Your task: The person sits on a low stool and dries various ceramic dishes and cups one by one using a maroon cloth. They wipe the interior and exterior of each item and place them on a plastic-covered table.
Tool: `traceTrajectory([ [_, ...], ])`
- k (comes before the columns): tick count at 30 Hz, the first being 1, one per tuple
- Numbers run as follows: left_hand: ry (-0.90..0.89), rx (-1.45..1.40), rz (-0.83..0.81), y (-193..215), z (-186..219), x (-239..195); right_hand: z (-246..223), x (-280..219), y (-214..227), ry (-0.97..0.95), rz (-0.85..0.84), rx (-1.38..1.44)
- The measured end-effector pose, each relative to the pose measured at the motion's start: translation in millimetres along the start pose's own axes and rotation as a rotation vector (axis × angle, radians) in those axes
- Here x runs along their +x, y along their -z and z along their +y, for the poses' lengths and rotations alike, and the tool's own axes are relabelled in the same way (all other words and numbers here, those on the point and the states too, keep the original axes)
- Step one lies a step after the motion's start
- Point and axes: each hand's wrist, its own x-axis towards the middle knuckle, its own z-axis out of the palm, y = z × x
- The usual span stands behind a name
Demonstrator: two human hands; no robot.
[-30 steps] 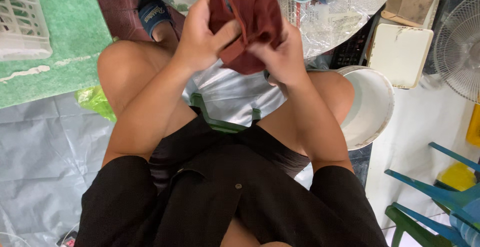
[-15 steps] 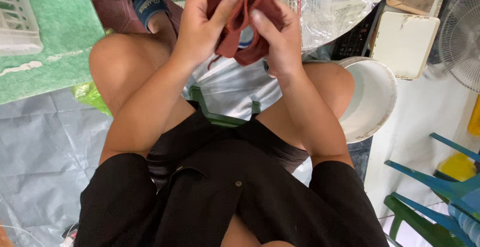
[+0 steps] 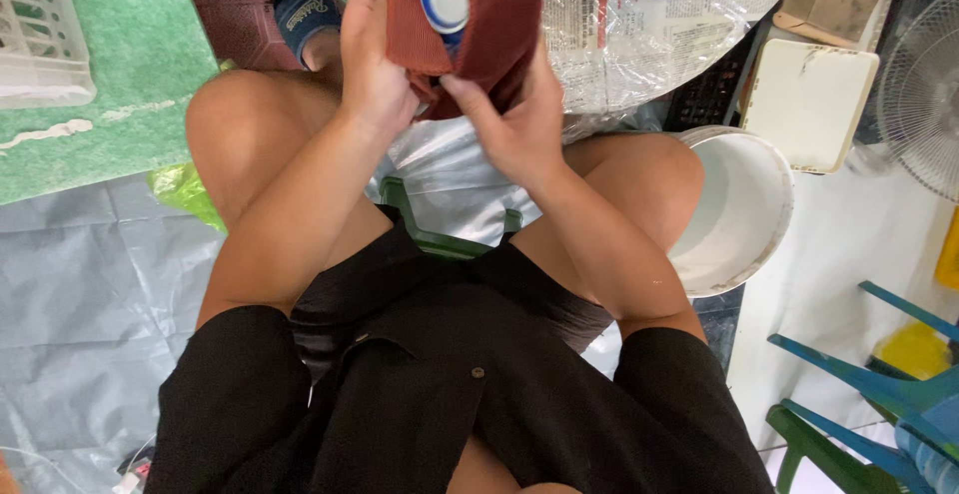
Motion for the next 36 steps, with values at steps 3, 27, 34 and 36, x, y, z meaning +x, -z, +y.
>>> traceTrajectory([
  [3, -0.004, 0.127, -0.240, -8, 8, -9, 10, 1, 15, -0.001, 0.073, 0.140],
  [27, -0.048, 0.506, -0.301, -8, 30, -8, -24, 14, 46, -0.299, 0.093, 0.576],
  [34, 0.045, 0.622, -0.600, -41, 52, -15, -21, 17, 57, -0.202, -0.070, 0.510],
  [36, -0.034, 0.691, -0.701, -42, 49, -17, -13, 11, 58, -0.164, -0.001, 0.432],
])
